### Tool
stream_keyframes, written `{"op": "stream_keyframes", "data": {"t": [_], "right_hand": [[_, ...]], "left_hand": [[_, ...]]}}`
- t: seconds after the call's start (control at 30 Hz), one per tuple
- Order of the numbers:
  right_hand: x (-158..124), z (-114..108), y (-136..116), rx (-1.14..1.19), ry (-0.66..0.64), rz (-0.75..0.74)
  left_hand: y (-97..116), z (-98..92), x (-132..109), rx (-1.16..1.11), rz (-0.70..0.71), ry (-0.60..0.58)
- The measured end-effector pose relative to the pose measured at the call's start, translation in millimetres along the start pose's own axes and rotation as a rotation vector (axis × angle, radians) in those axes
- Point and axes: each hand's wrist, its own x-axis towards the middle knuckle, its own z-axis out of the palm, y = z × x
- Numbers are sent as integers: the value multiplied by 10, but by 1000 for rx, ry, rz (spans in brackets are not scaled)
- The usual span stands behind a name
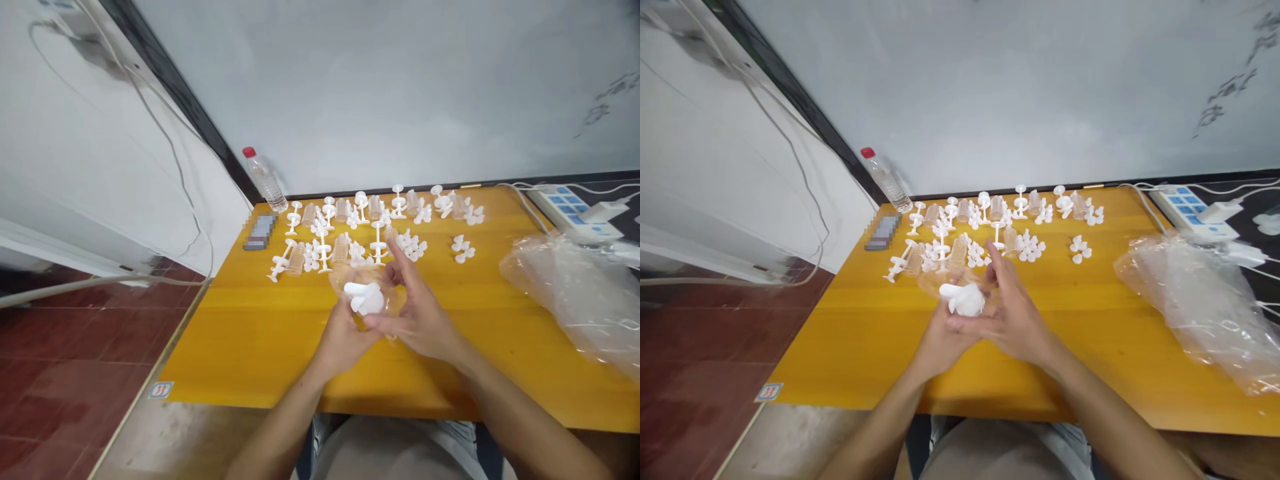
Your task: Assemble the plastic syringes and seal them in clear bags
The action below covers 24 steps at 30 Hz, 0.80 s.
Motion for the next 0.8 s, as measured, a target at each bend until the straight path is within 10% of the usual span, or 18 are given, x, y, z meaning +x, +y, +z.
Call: {"op": "stream_keyframes", "data": {"t": [0.37, 0.53, 0.8], "right_hand": [[192, -316, -324, -24, 101, -120], [210, -294, -366, -125, 160, -89], [-240, -111, 364, -474, -190, -203]], "left_hand": [[108, -168, 107, -50, 94, -69], [350, -72, 105, -70, 124, 227], [-88, -513, -112, 110, -5, 257]]}}
